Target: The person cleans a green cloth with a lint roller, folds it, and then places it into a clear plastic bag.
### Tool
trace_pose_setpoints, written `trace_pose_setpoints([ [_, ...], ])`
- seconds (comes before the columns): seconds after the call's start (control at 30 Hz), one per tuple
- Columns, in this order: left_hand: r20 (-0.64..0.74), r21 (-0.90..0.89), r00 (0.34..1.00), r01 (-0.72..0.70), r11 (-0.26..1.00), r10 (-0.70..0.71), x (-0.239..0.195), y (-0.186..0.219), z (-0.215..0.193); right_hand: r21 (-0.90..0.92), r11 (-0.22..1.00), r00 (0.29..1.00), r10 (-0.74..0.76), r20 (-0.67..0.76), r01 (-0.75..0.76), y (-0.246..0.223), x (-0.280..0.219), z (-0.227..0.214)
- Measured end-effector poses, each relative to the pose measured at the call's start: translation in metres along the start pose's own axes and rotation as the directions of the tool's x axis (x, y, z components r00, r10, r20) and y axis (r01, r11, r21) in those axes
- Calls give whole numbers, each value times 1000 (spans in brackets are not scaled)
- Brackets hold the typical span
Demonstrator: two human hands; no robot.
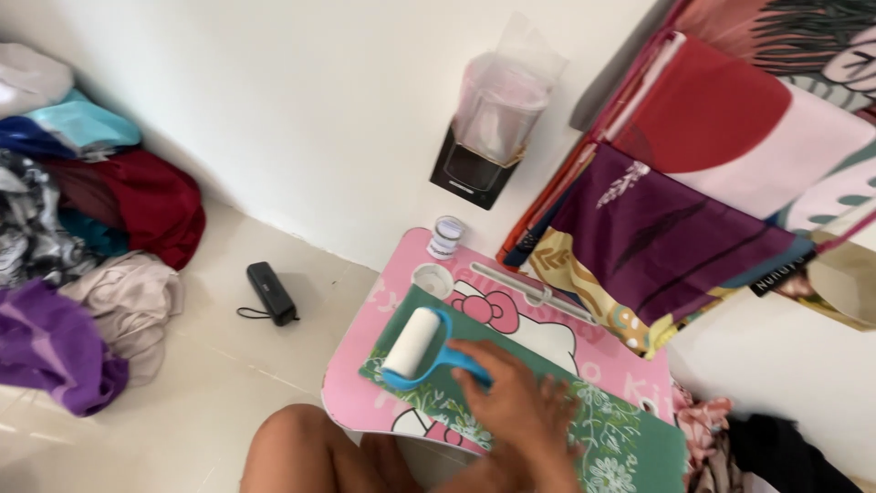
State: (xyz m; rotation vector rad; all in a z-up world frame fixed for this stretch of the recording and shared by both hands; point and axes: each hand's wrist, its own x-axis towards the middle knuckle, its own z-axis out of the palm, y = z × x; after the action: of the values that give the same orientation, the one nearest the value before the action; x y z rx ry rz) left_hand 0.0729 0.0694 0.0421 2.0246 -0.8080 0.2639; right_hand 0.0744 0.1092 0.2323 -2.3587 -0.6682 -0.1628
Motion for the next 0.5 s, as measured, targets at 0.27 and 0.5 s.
trace_pose_setpoints([
  [0.27,-152,571,967,255,781,-205,-15,-60,-152,-46,977,966,200,-164,-210,85,-29,-86],
  [0.5,-142,640,955,290,711,-262,-32,-84,-177,-118,898,904,427,4,-424,118,-50,-84],
])
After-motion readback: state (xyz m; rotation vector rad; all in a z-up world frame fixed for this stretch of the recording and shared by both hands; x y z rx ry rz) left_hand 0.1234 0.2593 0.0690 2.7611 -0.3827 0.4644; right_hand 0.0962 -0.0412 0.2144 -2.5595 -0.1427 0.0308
